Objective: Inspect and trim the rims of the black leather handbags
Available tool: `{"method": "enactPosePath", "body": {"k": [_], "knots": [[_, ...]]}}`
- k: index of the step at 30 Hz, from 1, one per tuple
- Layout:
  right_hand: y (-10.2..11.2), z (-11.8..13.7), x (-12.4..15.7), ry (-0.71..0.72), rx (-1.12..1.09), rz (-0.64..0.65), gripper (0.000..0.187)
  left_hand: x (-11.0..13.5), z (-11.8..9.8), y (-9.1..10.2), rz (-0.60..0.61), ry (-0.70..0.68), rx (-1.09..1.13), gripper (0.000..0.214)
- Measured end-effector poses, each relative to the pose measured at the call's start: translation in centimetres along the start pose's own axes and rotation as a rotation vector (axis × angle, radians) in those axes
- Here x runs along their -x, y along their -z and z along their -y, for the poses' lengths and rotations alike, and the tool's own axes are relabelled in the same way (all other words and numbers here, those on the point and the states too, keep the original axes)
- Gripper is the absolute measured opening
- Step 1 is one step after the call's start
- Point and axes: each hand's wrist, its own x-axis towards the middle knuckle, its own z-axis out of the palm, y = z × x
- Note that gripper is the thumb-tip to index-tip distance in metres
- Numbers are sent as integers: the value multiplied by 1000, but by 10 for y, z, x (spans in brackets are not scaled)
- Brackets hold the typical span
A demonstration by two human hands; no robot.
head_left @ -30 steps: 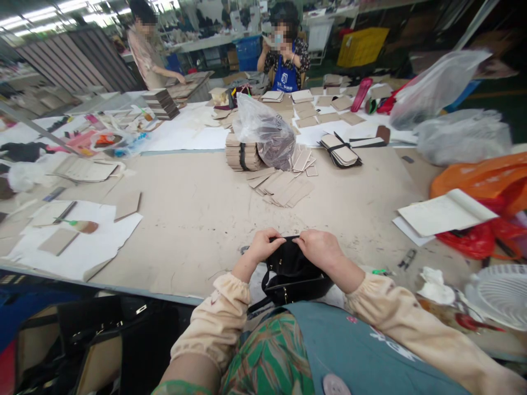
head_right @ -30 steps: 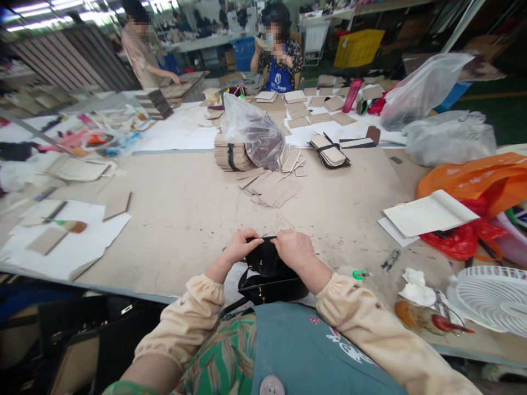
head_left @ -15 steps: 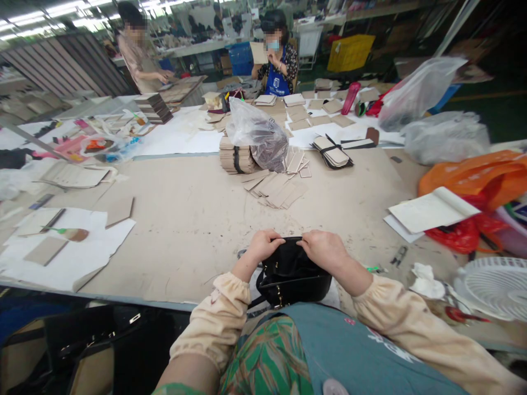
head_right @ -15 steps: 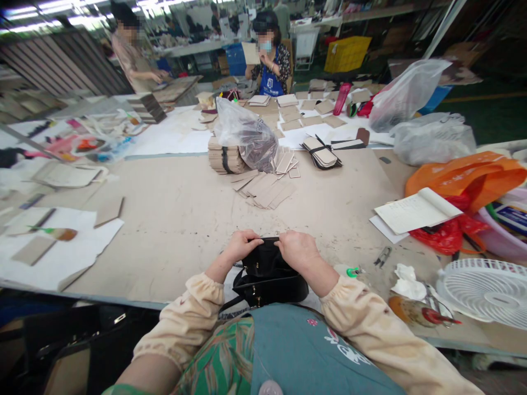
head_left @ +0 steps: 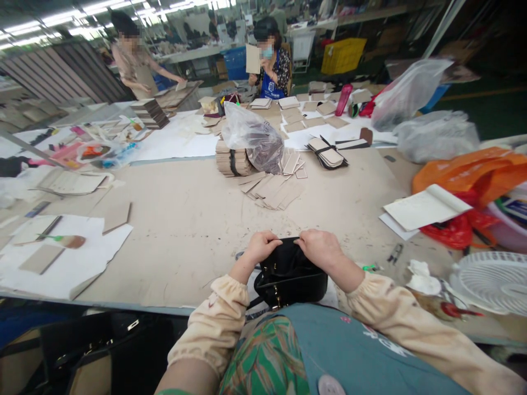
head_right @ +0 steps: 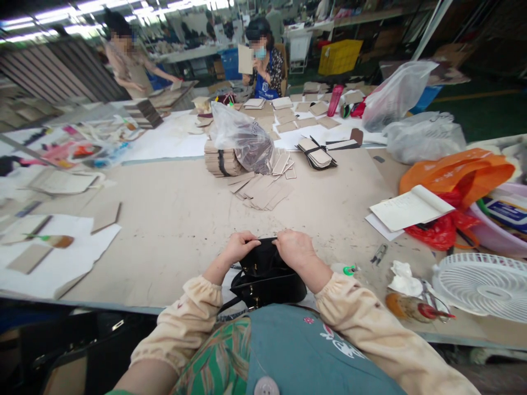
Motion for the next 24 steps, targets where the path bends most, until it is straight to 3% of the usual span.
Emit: {"method": "enactPosePath", "body": {"k": [7,14,19,24], "knots": [[0,0,-3,-36,-5,40,35,-1,1,0,19,-2,5,18],[-3,-4,-7,-69,-48,-3,34,1,-4,0,9,16,-32,19],[-2,-24,-18,-6,-143,52,31,-9,-22,4,31,49,-41,18],[1,-48,-26,20,-268,77,29,-35,-43,17,157,16,-82,19]]}}
